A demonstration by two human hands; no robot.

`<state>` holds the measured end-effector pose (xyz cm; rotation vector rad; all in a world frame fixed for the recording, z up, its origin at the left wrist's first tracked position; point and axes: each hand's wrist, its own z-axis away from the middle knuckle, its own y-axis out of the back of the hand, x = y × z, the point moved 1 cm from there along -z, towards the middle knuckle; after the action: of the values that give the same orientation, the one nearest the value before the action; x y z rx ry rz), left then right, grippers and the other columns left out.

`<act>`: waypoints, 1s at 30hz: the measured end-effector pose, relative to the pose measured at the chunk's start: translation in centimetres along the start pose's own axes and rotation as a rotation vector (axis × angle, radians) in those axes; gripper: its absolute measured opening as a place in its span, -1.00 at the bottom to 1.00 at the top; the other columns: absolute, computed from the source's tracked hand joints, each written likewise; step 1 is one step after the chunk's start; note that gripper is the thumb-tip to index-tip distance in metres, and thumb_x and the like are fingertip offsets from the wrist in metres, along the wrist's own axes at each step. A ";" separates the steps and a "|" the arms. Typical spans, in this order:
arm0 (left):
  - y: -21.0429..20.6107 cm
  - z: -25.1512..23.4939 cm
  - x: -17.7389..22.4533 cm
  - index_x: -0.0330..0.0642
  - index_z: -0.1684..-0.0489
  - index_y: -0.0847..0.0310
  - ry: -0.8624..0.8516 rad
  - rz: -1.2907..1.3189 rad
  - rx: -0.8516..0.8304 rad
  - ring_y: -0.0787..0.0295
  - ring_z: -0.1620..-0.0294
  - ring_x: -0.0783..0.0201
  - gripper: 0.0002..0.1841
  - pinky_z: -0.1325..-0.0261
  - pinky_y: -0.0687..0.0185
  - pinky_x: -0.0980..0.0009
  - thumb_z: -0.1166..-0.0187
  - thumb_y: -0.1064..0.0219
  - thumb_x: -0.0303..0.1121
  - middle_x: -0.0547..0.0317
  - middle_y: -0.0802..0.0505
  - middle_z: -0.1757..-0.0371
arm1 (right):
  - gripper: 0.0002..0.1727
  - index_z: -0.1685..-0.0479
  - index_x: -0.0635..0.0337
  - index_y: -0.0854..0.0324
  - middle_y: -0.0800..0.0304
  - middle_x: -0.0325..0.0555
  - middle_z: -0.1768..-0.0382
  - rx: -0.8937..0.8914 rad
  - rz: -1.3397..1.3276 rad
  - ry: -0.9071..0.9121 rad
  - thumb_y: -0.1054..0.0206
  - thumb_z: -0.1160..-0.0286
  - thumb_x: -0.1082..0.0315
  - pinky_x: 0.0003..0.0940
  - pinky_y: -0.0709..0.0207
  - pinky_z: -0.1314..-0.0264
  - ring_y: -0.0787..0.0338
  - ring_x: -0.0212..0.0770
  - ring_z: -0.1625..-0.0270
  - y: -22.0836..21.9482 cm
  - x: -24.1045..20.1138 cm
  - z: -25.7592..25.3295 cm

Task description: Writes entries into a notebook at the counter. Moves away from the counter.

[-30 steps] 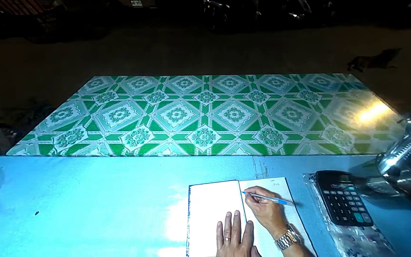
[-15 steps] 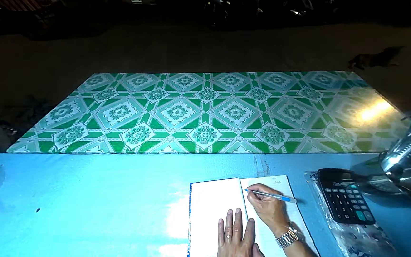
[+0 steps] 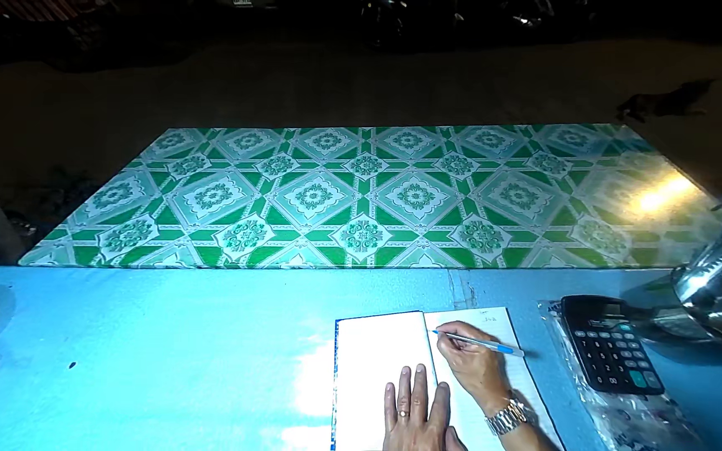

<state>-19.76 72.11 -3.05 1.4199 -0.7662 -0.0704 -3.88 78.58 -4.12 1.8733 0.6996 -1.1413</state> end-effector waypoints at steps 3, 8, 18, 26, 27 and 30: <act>-0.1 0.1 0.1 0.18 -0.52 -0.66 0.005 0.005 0.004 -0.31 -0.76 -0.28 -0.48 -0.74 0.00 -0.32 -0.67 0.04 -0.10 -0.14 -0.53 -0.69 | -0.88 0.43 0.16 -0.84 -0.72 -0.42 0.60 0.005 0.005 -0.016 -0.37 -0.20 0.41 -0.76 -0.36 0.56 -0.49 -0.70 0.61 0.0 0.3 0.1; 0.0 0.1 0.1 0.15 -0.53 -0.64 0.000 0.021 -0.004 -0.31 -0.75 -0.31 -0.48 -0.73 0.00 -0.35 -0.66 0.03 -0.10 -0.18 -0.53 -0.69 | -0.88 0.44 0.16 -0.83 -0.72 -0.43 0.60 -0.005 0.011 -0.020 -0.36 -0.21 0.40 -0.76 -0.38 0.54 -0.50 -0.71 0.60 0.0 0.2 0.1; 0.0 0.1 0.1 0.17 -0.54 -0.64 0.000 0.013 -0.012 -0.29 -0.76 -0.29 -0.48 -0.74 0.01 -0.34 -0.66 0.04 -0.10 -0.17 -0.53 -0.69 | -0.88 0.42 0.19 -0.83 -0.73 -0.40 0.59 0.017 -0.021 -0.024 -0.36 -0.22 0.44 -0.77 -0.39 0.54 -0.52 -0.70 0.60 0.2 0.1 0.1; -0.2 0.1 0.0 0.17 -0.53 -0.64 -0.004 0.004 -0.007 -0.30 -0.76 -0.28 -0.48 -0.74 0.00 -0.32 -0.66 0.04 -0.09 -0.17 -0.53 -0.69 | -0.90 0.49 0.17 -0.80 -0.70 -0.42 0.62 0.040 -0.003 -0.013 -0.37 -0.17 0.42 -0.77 -0.36 0.57 -0.50 -0.70 0.61 0.0 0.3 0.2; -0.2 0.1 0.0 0.17 -0.53 -0.65 -0.003 0.005 -0.004 -0.30 -0.76 -0.28 -0.48 -0.74 0.01 -0.32 -0.65 0.03 -0.09 -0.17 -0.53 -0.69 | -0.90 0.48 0.18 -0.80 -0.71 -0.41 0.61 0.044 -0.010 -0.015 -0.36 -0.17 0.43 -0.78 -0.37 0.57 -0.50 -0.70 0.62 0.0 0.3 0.2; -0.1 0.1 0.0 0.18 -0.53 -0.65 0.001 0.009 -0.004 -0.30 -0.76 -0.27 -0.48 -0.75 0.02 -0.33 -0.65 0.02 -0.10 -0.17 -0.53 -0.69 | -0.88 0.45 0.18 -0.82 -0.71 -0.42 0.60 0.034 0.001 -0.023 -0.35 -0.21 0.43 -0.78 -0.36 0.57 -0.49 -0.71 0.61 0.1 0.1 0.1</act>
<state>-19.76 71.98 -3.17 1.4129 -0.7713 -0.0645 -3.82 78.43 -4.19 1.8863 0.6702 -1.1792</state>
